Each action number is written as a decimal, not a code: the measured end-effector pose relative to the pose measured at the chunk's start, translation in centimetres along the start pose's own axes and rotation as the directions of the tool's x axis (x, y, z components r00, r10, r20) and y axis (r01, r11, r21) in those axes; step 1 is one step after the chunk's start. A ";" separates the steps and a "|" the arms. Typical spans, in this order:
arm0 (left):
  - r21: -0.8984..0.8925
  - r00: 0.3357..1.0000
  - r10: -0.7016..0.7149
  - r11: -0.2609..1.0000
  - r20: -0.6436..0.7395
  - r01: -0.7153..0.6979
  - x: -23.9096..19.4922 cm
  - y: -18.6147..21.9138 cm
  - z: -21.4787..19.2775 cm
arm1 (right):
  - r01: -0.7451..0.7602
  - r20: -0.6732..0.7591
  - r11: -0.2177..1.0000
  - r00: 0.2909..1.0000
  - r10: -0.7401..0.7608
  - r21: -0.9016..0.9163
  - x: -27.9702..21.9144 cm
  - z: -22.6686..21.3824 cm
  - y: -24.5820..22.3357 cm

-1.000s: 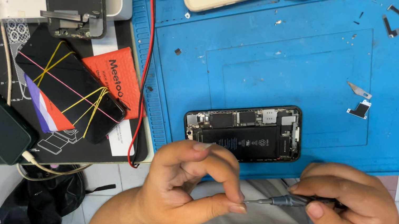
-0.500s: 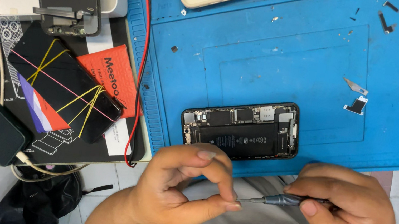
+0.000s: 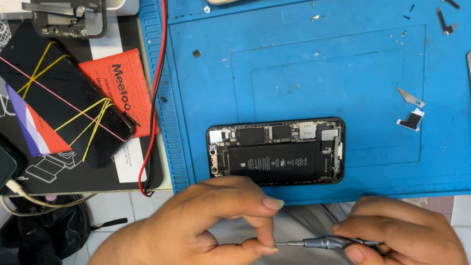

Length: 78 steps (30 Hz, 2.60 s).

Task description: The person uses a precision screwdriver to remove screws from a disassembled smartphone placed on a blue work mat. The person then uses a metal spudger to pry and lift internal components and ribbon cables while working on the phone's motherboard area.

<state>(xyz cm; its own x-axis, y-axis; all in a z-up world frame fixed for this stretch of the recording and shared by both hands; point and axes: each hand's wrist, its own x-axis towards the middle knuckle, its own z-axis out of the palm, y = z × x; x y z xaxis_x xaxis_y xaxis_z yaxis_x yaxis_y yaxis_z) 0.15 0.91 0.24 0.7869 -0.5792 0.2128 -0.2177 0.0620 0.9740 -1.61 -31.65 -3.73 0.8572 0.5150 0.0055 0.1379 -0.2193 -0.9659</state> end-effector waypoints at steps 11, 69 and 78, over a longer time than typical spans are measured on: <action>0.547 0.992 0.077 0.837 -0.096 -0.012 3.2 3.0 -1.0 | 0.072 -0.034 0.993 0.997 -0.075 -0.095 -2.5 -4.8 1.2; 0.843 0.963 -0.179 0.532 0.203 -0.078 6.1 -1.8 4.0 | 0.290 0.304 0.394 0.952 -0.029 -0.872 12.1 -6.1 -9.7; 0.856 0.963 -0.185 0.512 0.195 -0.074 6.1 -1.8 4.2 | 0.276 0.311 0.147 0.884 0.348 -0.950 13.0 -4.5 -10.6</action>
<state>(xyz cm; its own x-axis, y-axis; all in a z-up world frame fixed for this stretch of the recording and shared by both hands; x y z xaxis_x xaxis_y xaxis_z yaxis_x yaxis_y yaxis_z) 2.92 -6.17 -0.50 0.6860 -0.7275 0.0093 -0.6641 -0.6209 0.4166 10.31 -26.36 7.78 0.6516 0.6369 -0.4120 0.7283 -0.6772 0.1051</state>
